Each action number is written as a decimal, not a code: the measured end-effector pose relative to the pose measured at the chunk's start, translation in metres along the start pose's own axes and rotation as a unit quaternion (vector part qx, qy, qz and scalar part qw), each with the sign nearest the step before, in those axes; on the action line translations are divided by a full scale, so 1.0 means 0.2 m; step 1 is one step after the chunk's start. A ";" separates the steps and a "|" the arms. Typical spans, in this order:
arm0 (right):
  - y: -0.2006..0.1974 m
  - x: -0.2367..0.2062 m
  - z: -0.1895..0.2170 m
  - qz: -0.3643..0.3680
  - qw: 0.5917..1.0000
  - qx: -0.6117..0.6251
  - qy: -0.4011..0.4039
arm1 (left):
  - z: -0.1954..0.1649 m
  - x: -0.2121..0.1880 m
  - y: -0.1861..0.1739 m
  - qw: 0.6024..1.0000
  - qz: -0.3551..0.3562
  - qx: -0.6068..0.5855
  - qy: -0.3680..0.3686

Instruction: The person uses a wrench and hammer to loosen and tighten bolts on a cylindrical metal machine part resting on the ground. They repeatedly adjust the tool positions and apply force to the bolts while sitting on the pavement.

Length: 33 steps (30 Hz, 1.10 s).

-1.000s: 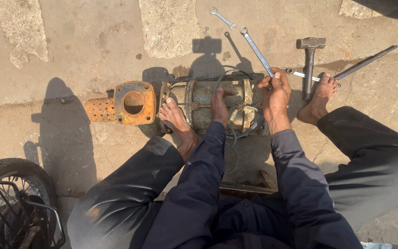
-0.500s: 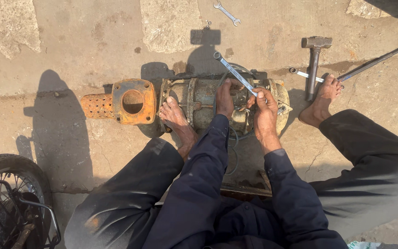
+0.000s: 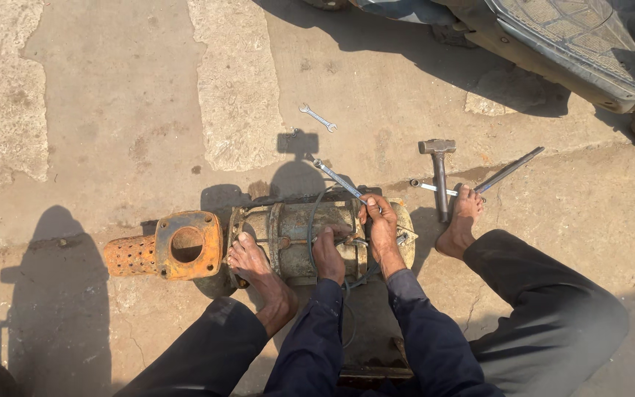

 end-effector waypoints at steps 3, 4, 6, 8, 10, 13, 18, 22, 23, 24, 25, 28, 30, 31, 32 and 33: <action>-0.01 -0.04 -0.02 -0.004 0.999 -0.039 0.038 | 0.05 0.05 -0.02 0.999 0.005 -0.048 -0.010; -0.01 -0.06 -0.03 -0.004 0.998 -0.038 0.041 | 0.06 0.07 -0.03 0.999 0.012 -0.039 -0.007; -0.01 -0.09 -0.03 0.000 0.998 -0.036 0.049 | 0.05 0.12 -0.03 1.000 0.020 -0.020 -0.003; -0.01 -0.14 -0.02 0.005 0.997 -0.053 0.055 | 0.05 0.17 -0.04 1.000 0.016 0.006 -0.020; -0.02 -0.18 -0.01 0.001 0.997 -0.054 0.055 | 0.01 0.19 -0.05 1.000 0.018 0.002 0.007; -0.04 -0.23 0.00 0.003 0.998 -0.020 0.064 | 0.00 0.21 -0.06 1.000 0.025 -0.004 -0.007; -0.09 -0.32 0.13 -0.008 0.996 -0.054 0.067 | 0.02 0.18 -0.04 0.997 0.042 -0.060 0.007; -0.15 -0.31 0.46 -0.022 0.983 -0.177 0.040 | 0.01 0.10 -0.04 0.999 0.019 -0.041 -0.029; -0.17 -0.30 0.56 -0.019 0.978 -0.208 0.028 | -0.01 0.08 -0.05 0.998 -0.002 -0.028 -0.049; -0.22 -0.30 0.63 -0.035 0.965 -0.254 0.056 | -0.02 0.06 -0.05 0.997 -0.023 -0.015 -0.071; -0.28 -0.28 0.70 -0.051 0.949 -0.301 0.082 | -0.05 0.06 -0.03 0.997 -0.023 0.013 -0.072; -0.35 -0.20 0.80 -0.051 0.971 -0.232 0.017 | -0.12 0.09 0.00 0.994 -0.029 0.079 -0.073; -0.38 -0.15 0.75 -0.077 0.978 -0.193 -0.025 | -0.13 0.12 0.00 0.992 -0.037 0.103 -0.067; -0.34 -0.11 0.63 -0.081 0.988 -0.126 -0.025 | -0.12 0.14 -0.02 0.996 -0.037 0.049 -0.064; -0.33 -0.10 0.53 -0.085 0.994 -0.057 -0.023 | -0.09 0.15 -0.03 0.997 -0.035 -0.004 -0.063; -0.30 -0.13 0.38 -0.087 0.996 -0.017 0.013 | -0.05 0.14 -0.05 0.996 -0.034 -0.056 -0.065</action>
Point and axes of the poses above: each hand's wrist, its own x-axis towards the middle knuckle, its own y-axis out of the palm, z = x × y, the point moved 8 cm from there along x, towards the middle knuckle, and after that the axes turned 14 degrees about z, right-handed, at the moved point
